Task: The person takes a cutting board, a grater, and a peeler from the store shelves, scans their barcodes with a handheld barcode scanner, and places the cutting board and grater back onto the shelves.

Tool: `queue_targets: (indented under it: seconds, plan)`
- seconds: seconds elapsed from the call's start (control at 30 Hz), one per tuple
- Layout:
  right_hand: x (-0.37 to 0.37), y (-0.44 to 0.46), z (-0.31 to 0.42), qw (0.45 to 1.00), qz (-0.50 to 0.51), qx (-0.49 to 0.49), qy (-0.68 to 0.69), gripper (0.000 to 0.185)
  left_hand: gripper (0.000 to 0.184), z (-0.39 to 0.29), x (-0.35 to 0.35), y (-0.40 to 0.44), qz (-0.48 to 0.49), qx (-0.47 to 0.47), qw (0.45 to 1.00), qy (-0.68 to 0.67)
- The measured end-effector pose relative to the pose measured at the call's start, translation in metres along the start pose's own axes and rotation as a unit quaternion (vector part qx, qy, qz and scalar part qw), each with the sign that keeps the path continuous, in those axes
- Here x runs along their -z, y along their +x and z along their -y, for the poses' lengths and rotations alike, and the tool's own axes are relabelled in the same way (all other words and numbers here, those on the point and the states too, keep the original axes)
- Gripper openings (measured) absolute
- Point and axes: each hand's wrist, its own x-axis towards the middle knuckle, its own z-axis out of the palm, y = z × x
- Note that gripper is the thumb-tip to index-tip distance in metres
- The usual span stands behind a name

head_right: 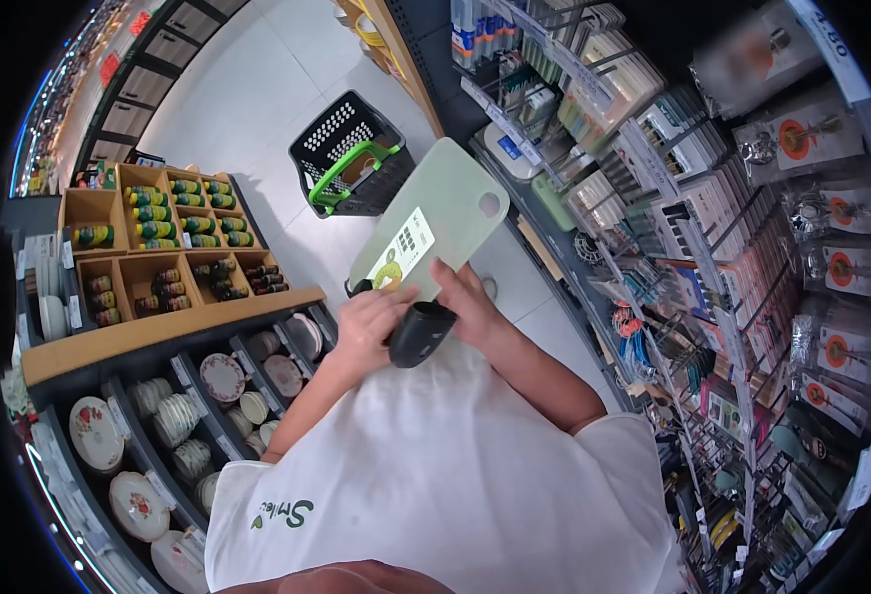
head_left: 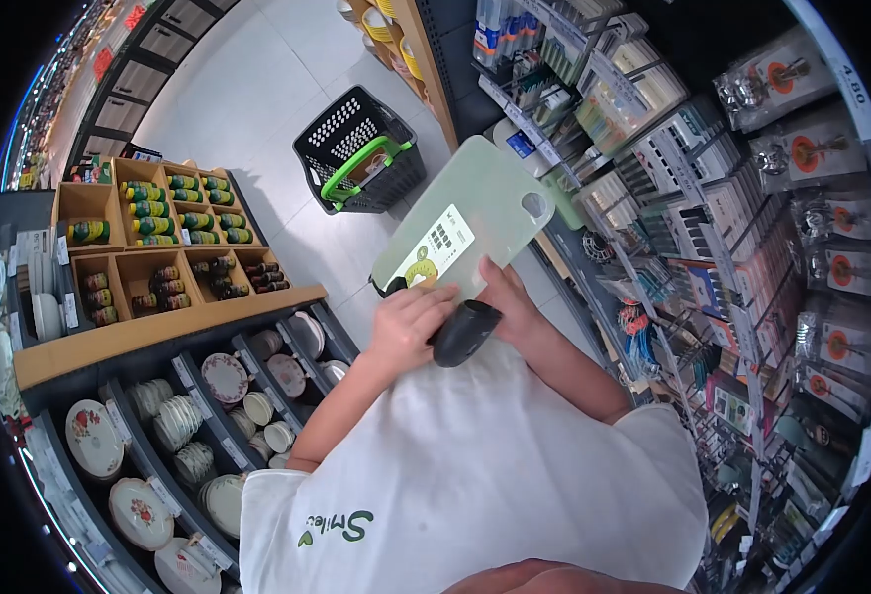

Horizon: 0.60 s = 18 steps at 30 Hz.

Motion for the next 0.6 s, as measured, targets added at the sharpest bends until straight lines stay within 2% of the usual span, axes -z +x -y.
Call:
queue_targets:
  seconds: [0.03,0.13,0.23,0.3,0.33,0.4,0.5,0.57,0.6]
  plan:
    - [-0.001,0.002,0.001,1.000,-0.005,0.000,0.002,0.062,0.024,0.002,-0.005,-0.001,0.007,0.003,1.000,-0.006]
    - [0.001,0.011,0.007,0.995,-0.080,-0.059,0.008,0.047,0.024,0.012,-0.015,-0.005,0.027,0.021,0.999,-0.031]
    - [0.018,0.026,-0.004,0.992,-0.099,-0.078,0.019,0.042,0.026,0.029,-0.025,-0.016,0.051,0.071,0.993,-0.081]
    - [0.033,0.038,-0.012,0.987,-0.129,-0.088,0.034,0.042,0.034,0.045,-0.032,-0.029,0.078,0.147,0.978,-0.123]
    - [0.043,0.045,-0.016,0.983,-0.147,-0.096,0.048,0.041,0.034,0.052,-0.033,-0.034,0.080,0.150,0.976,-0.133]
    - [0.066,0.057,-0.025,0.975,-0.168,-0.117,0.080,0.046,0.036,0.069,-0.032,-0.048,0.029,0.264,0.961,-0.079]
    - [0.105,0.063,-0.046,0.964,-0.170,-0.151,0.136,0.048,0.033,0.109,-0.033,-0.091,-0.025,0.465,0.881,-0.087]
    - [0.116,0.063,-0.055,0.955,-0.179,-0.173,0.160,0.049,0.033,0.129,-0.028,-0.105,-0.026,0.553,0.819,-0.149]
    - [0.123,0.064,-0.059,0.949,-0.177,-0.187,0.182,0.049,0.035,0.140,-0.029,-0.114,-0.016,0.553,0.811,-0.189]
